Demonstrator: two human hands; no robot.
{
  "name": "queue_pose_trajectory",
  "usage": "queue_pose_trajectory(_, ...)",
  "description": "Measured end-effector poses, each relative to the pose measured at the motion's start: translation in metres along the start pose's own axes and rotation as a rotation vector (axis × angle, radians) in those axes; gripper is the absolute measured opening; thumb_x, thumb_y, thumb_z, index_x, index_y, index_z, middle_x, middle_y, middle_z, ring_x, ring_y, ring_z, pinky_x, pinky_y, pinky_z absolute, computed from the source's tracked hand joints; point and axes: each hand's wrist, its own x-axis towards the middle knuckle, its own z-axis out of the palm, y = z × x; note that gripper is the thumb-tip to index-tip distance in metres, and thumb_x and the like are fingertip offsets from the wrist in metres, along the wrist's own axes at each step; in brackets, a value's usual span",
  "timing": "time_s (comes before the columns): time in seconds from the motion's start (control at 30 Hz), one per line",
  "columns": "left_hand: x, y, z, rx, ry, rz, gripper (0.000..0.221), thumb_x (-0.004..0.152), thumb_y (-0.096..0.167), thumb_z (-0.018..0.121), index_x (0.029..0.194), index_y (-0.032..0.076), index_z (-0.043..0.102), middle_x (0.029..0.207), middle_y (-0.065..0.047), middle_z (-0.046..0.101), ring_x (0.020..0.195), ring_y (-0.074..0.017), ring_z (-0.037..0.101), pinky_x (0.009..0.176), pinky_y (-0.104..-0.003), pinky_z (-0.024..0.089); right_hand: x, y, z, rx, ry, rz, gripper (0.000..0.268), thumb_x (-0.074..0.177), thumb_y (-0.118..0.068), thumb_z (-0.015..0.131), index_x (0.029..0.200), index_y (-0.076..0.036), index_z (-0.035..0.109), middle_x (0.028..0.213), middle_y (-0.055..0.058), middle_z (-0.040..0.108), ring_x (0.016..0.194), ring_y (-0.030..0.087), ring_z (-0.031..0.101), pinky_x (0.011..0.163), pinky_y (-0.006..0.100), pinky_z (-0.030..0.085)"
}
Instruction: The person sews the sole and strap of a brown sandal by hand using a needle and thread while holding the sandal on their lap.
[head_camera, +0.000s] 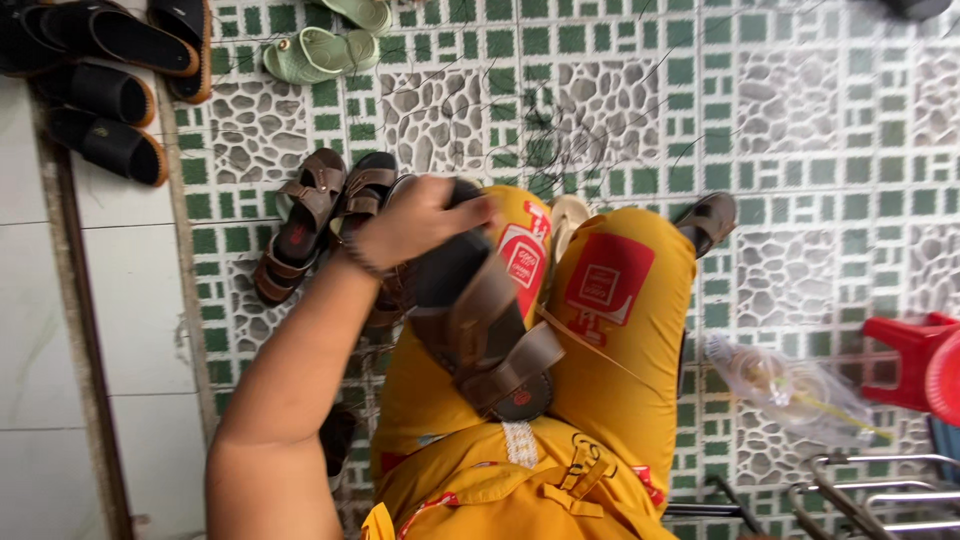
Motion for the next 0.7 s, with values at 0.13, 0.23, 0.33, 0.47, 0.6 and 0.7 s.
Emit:
queue_pose_trajectory(0.13,-0.074,0.005,-0.021,-0.589,-0.236,-0.076,0.018,0.072,0.016,0.081,0.082,0.008,0.068,0.071,0.004,0.065,0.068,-0.0062,0.060,0.067,-0.019,0.049,-0.009,-0.104,-0.083,-0.178,0.032,0.067,0.048,0.076,-0.064,0.054,0.120,-0.048,0.061,0.089,-0.005,0.086,0.101,0.021,0.076,0.095,0.037,0.055)
queue_pose_trajectory(0.23,-0.127,0.016,-0.022,-0.603,-0.272,-0.359,0.072,0.055,0.009,0.088,0.121,-0.002,0.059,0.117,-0.010,0.062,0.104,-0.0194,0.055,0.084,-0.031,0.050,-0.061,-0.196,-0.172,-0.037,0.295,-0.071,0.047,0.085,-0.060,0.049,0.132,-0.055,0.049,0.101,-0.001,0.079,0.096,0.025,0.075,0.090,0.041,0.056)
queue_pose_trajectory(0.33,-0.167,0.030,-0.023,-0.247,-0.499,-0.470,0.058,0.060,0.032,0.086,0.102,-0.003,0.067,0.080,-0.008,0.067,0.071,-0.0166,0.061,0.054,-0.027,0.050,-0.094,-0.265,-0.204,0.221,0.597,-0.284,0.042,0.091,-0.050,0.058,0.132,-0.044,0.059,0.109,-0.006,0.068,0.097,0.027,0.067,0.095,0.044,0.051)
queue_pose_trajectory(0.47,-0.226,-0.012,0.020,-0.276,-0.240,-0.437,0.037,0.078,0.020,0.077,0.108,-0.001,0.068,0.053,-0.002,0.055,0.037,-0.0086,0.045,0.032,-0.018,0.038,-0.171,-0.379,-0.240,0.687,0.539,-0.878,0.028,0.078,-0.023,0.073,0.106,-0.024,0.076,0.089,-0.006,0.075,0.079,0.017,0.070,0.081,0.031,0.052)
queue_pose_trajectory(0.6,-0.214,-0.007,0.081,-0.271,0.124,-0.125,0.049,0.079,0.012,0.076,0.125,0.005,0.061,0.062,-0.007,0.066,0.046,-0.0065,0.050,0.036,-0.019,0.036,-0.206,-0.450,-0.247,1.066,0.207,-1.054,0.042,0.080,-0.015,0.064,0.121,-0.009,0.066,0.095,0.009,0.078,0.042,0.012,0.064,0.044,0.027,0.053)
queue_pose_trajectory(0.7,-0.182,-0.069,0.154,-0.163,0.495,0.044,0.065,0.083,0.020,0.073,0.140,0.004,0.047,0.126,-0.022,0.060,0.112,-0.0300,0.060,0.088,-0.036,0.051,-0.190,-0.465,-0.261,0.917,0.685,-1.120,0.042,0.087,-0.019,0.062,0.128,-0.007,0.062,0.110,0.016,0.068,0.079,0.029,0.069,0.072,0.040,0.052)
